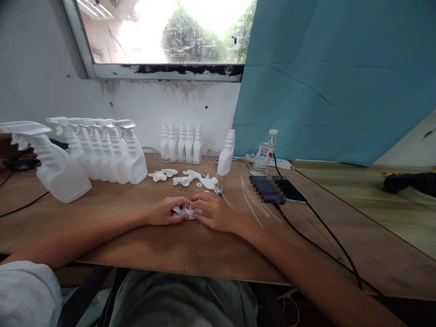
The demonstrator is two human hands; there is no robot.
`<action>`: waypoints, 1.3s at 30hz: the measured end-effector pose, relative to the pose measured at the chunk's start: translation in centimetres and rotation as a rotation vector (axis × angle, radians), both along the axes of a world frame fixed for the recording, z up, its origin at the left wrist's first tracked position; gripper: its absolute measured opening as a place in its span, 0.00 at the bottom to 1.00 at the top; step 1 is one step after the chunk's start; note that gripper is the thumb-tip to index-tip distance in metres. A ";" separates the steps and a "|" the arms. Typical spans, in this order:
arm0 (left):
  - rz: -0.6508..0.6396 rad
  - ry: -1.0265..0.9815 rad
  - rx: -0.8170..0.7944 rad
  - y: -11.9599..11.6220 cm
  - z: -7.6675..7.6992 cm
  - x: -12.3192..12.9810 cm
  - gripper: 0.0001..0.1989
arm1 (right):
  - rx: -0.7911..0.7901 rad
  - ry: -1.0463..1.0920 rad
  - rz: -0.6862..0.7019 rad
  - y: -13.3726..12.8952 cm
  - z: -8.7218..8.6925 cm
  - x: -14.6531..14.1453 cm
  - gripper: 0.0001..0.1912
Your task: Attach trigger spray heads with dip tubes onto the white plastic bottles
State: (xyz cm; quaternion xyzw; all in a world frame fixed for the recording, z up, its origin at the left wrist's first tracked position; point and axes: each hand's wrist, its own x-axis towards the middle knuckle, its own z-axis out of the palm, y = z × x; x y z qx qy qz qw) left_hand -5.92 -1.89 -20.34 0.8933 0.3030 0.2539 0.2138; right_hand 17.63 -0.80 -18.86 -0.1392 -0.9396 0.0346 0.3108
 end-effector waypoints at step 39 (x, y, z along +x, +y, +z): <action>0.080 0.062 -0.016 -0.1 0.1 -0.1 0.13 | -1.049 0.183 -0.367 5.3 0.9 4.9 0.23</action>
